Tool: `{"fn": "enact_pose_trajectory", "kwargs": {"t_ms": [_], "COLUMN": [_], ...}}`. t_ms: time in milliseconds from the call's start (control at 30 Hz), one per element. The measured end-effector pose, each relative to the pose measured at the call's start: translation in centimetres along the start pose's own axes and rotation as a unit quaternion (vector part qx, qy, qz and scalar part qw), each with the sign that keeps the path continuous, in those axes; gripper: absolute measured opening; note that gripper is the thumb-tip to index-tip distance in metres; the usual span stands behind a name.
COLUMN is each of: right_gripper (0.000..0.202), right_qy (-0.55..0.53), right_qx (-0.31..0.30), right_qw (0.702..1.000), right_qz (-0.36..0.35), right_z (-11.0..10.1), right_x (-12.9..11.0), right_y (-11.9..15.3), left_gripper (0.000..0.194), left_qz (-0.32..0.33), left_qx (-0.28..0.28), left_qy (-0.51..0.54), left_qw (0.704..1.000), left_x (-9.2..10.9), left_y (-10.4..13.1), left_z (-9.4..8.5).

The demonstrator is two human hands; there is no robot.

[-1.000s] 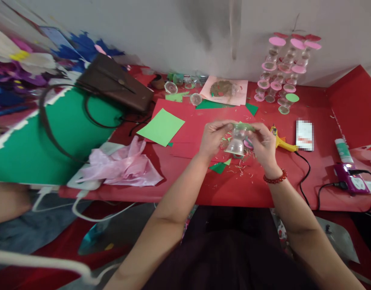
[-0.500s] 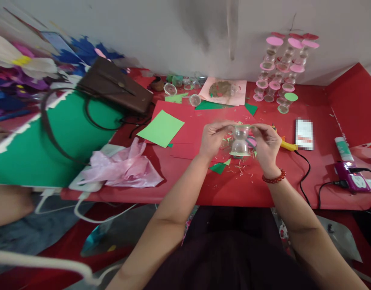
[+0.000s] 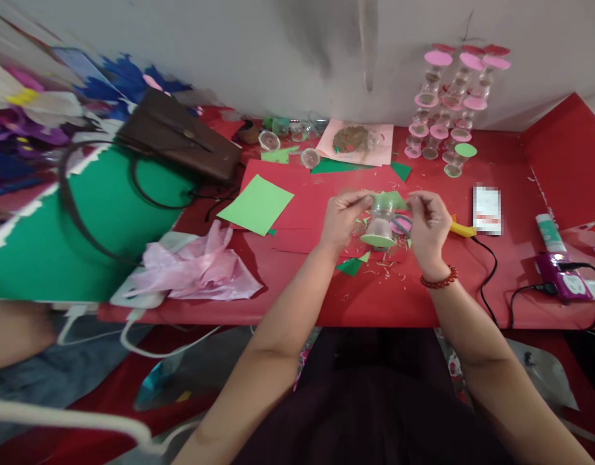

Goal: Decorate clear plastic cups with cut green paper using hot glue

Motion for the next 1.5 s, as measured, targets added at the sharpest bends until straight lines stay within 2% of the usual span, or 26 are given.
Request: {"fn": "enact_pose_trajectory", "kwargs": {"t_ms": [67,133,233,300,367,500,567,633,700,800,867,967,1100,1200,1333,1500], "right_gripper": [0.03,0.042,0.032,0.032,0.026,0.009,0.011,0.016,0.017,0.016,0.016,0.018,0.022,0.02,0.02,0.019], "right_qy": [-0.016,-0.044,-0.103,-0.134,-0.144,-0.104,-0.055,0.011,0.067,0.112,0.133,0.155,0.169,0.149,0.086,0.052], "right_qx": [0.03,0.012,-0.085,-0.163,-0.204,-0.151,-0.123,-0.1,-0.078,-0.053,-0.042,-0.029,-0.037,-0.07,-0.116,-0.111], "right_qw": [0.999,0.994,0.98,0.965,0.956,0.977,0.989,0.995,0.992,0.987,0.984,0.979,0.975,0.977,0.982,0.99], "right_qz": [0.042,0.1,0.149,0.154,0.153,0.107,0.055,-0.011,-0.069,-0.102,-0.108,-0.126,-0.139,-0.132,-0.122,-0.076], "right_z": [-0.6,-0.4,1.5,3.1,4.1,3.3,2.4,1.7,1.1,0.5,0.3,-0.1,-0.1,0.6,1.4,1.2], "right_x": [1.0,2.3,3.4,3.6,3.7,3.4,2.4,1.0,-0.1,-0.8,-0.8,-0.8,-0.7,-0.7,-1.3,-1.0], "right_y": [-0.2,-0.4,-0.1,0.4,0.9,0.7,0.3,0.1,-0.1,-0.3,-0.4,-0.4,-0.1,0.0,0.0,-0.3], "left_gripper": [0.029,0.034,0.036,0.032,0.027,0.023,0.025,0.038,0.067,0.109,0.117,0.112,0.091,0.085,0.074,0.052], "left_qz": [-0.023,-0.058,-0.1,-0.095,-0.073,-0.035,-0.012,0.015,0.039,0.065,0.072,0.055,-0.023,-0.073,-0.108,-0.137], "left_qx": [0.021,0.04,0.047,0.026,-0.004,-0.056,-0.075,-0.107,-0.168,-0.235,-0.239,-0.216,-0.186,-0.198,-0.198,-0.23], "left_qy": [0.028,0.063,0.098,0.093,0.075,0.03,-0.007,-0.041,-0.072,-0.126,-0.141,-0.117,-0.031,0.022,0.078,0.11], "left_qw": [0.999,0.996,0.989,0.991,0.995,0.997,0.997,0.993,0.982,0.962,0.958,0.968,0.982,0.977,0.971,0.957], "left_x": [-0.5,-1.3,-2.3,-2.2,-1.8,-0.5,0.4,1.4,2.1,2.2,1.9,1.3,0.3,-0.3,-0.7,-1.1], "left_y": [-0.2,-0.4,-0.5,-0.5,-0.5,-0.5,-0.4,-0.3,0.0,0.6,0.7,0.6,0.8,1.2,1.4,1.3], "left_z": [-0.4,-0.9,-1.1,-0.9,-0.6,-0.2,-0.2,0.0,0.9,2.2,2.4,2.1,1.8,2.7,3.1,3.0]}}
Point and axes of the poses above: each hand's wrist, its own y-axis away from the middle knuckle, its own z-axis out of the palm, x = y × z, the point moved 7 cm from there along -y, towards the middle knuckle, and after that the axes turned 3 degrees about -x, right-handed, at the moved point
